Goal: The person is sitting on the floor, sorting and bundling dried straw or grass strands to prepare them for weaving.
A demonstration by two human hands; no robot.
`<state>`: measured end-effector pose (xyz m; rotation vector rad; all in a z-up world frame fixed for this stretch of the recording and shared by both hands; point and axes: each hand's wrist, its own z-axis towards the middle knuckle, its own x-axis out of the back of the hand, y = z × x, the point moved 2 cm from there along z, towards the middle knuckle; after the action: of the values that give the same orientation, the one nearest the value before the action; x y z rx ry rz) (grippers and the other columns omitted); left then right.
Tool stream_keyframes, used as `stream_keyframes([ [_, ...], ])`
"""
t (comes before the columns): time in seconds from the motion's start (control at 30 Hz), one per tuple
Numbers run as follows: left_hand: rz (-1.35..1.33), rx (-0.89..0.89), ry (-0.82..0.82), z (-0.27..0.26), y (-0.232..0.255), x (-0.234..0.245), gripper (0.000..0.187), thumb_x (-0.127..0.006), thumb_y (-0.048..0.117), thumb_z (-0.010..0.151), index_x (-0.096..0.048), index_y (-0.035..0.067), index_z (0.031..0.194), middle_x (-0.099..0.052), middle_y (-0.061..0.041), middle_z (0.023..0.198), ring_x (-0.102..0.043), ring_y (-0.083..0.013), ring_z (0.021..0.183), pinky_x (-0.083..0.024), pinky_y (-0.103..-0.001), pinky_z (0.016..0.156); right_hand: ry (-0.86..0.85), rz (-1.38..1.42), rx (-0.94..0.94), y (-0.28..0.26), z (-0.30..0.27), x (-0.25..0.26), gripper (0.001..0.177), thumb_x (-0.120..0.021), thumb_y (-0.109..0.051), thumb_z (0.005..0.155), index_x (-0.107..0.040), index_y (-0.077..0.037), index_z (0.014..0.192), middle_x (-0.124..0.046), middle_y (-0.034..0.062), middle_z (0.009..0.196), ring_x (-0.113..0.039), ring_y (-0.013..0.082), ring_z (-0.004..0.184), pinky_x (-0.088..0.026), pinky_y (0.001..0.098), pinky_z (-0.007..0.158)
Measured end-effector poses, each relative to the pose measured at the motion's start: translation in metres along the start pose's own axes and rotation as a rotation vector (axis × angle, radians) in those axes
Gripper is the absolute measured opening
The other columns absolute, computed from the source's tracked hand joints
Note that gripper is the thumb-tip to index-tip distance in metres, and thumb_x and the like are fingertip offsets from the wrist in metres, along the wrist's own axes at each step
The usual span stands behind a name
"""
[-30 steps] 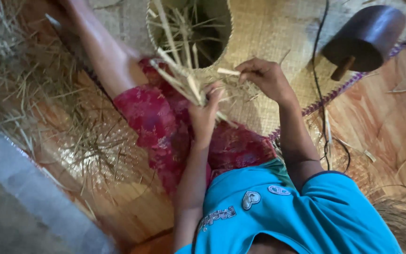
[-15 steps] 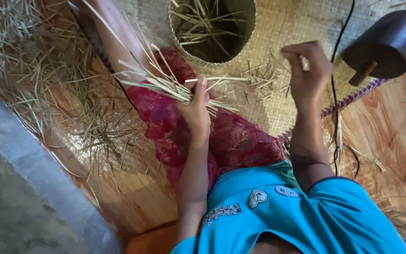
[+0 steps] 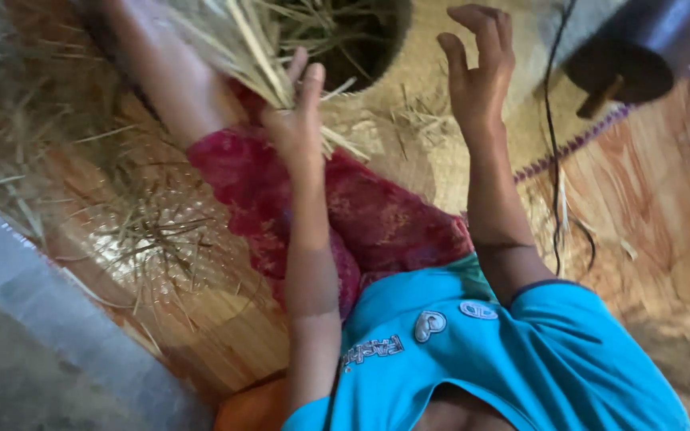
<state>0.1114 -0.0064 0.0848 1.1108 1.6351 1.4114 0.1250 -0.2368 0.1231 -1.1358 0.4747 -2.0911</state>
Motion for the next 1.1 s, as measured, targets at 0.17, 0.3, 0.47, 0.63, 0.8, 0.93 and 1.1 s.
stream_keyframes([
  [0.17, -0.252, 0.05, -0.016, -0.002, -0.02, 0.006, 0.026, -0.081, 0.019, 0.091, -0.077, 0.008, 0.115, -0.082, -0.005, 0.099, -0.037, -0.0009, 0.044, -0.029, -0.019, 0.035, -0.113, -0.124, -0.155, 0.078, -0.084, 0.009, 0.02, -0.073, 0.01, 0.092, -0.069, 0.004, 0.11, -0.065, 0.0162, 0.107, -0.062, 0.033, 0.095, -0.05, 0.0405, 0.084],
  [0.3, -0.519, 0.039, -0.135, -0.013, -0.024, 0.013, 0.018, -0.074, 0.005, 0.098, -0.078, 0.004, 0.115, -0.076, -0.005, 0.094, -0.037, -0.0028, 0.05, -0.027, -0.019, 0.039, -0.282, -0.346, -0.184, 0.117, -0.148, -0.009, 0.012, -0.083, -0.001, 0.09, -0.077, -0.007, 0.1, -0.072, 0.0077, 0.095, -0.061, 0.023, 0.09, -0.053, 0.0336, 0.08],
  [0.47, -0.625, 0.032, -0.315, -0.028, -0.031, 0.037, 0.016, -0.067, 0.015, 0.104, -0.078, 0.01, 0.115, -0.072, 0.004, 0.086, -0.035, -0.0023, 0.051, -0.026, -0.018, 0.041, -0.313, -0.273, -0.082, 0.109, -0.169, -0.042, 0.007, -0.081, 0.0, 0.087, -0.076, -0.004, 0.09, -0.073, 0.0068, 0.087, -0.062, 0.0224, 0.078, -0.05, 0.0363, 0.078],
  [0.63, -0.751, 0.131, -0.475, -0.031, -0.085, 0.068, 0.04, -0.049, 0.027, 0.109, -0.064, -0.01, 0.114, -0.037, 0.006, 0.05, -0.035, 0.0016, 0.04, -0.033, -0.013, 0.04, -0.332, -0.225, 0.068, 0.092, -0.154, -0.094, 0.016, -0.085, -0.024, 0.092, -0.077, -0.016, 0.103, -0.061, 0.002, 0.095, -0.054, 0.0255, 0.09, -0.041, 0.037, 0.079],
  [0.8, -0.832, 0.146, -0.466, -0.028, -0.105, 0.075, 0.041, -0.046, 0.027, 0.111, -0.065, -0.008, 0.119, -0.035, 0.007, 0.049, -0.034, -0.0005, 0.041, -0.033, -0.015, 0.041, -0.456, -0.398, 0.098, 0.102, -0.158, -0.117, 0.039, -0.091, -0.031, 0.074, -0.073, -0.018, 0.106, -0.062, 0.0039, 0.11, -0.051, 0.0304, 0.105, -0.038, 0.0468, 0.089],
  [0.93, -0.626, 0.091, -0.398, -0.029, -0.111, 0.072, 0.04, -0.053, 0.031, 0.109, -0.07, -0.004, 0.117, -0.043, 0.004, 0.052, -0.045, -0.0056, 0.047, -0.042, -0.019, 0.054, -0.323, -0.094, -0.155, 0.118, -0.155, -0.08, 0.013, -0.085, -0.021, 0.097, -0.076, -0.013, 0.102, -0.067, 0.006, 0.094, -0.061, 0.0288, 0.091, -0.042, 0.0428, 0.086],
  [1.1, -0.52, 0.15, -0.399, -0.051, -0.053, 0.029, 0.031, -0.059, 0.023, 0.107, -0.073, -0.004, 0.113, -0.055, -0.004, 0.059, -0.051, -0.007, 0.05, -0.043, -0.019, 0.052, -0.382, 0.354, -0.572, 0.081, -0.134, -0.025, 0.013, -0.085, -0.007, 0.098, -0.073, -0.004, 0.1, -0.072, 0.0109, 0.087, -0.074, 0.025, 0.088, -0.055, 0.0399, 0.087],
])
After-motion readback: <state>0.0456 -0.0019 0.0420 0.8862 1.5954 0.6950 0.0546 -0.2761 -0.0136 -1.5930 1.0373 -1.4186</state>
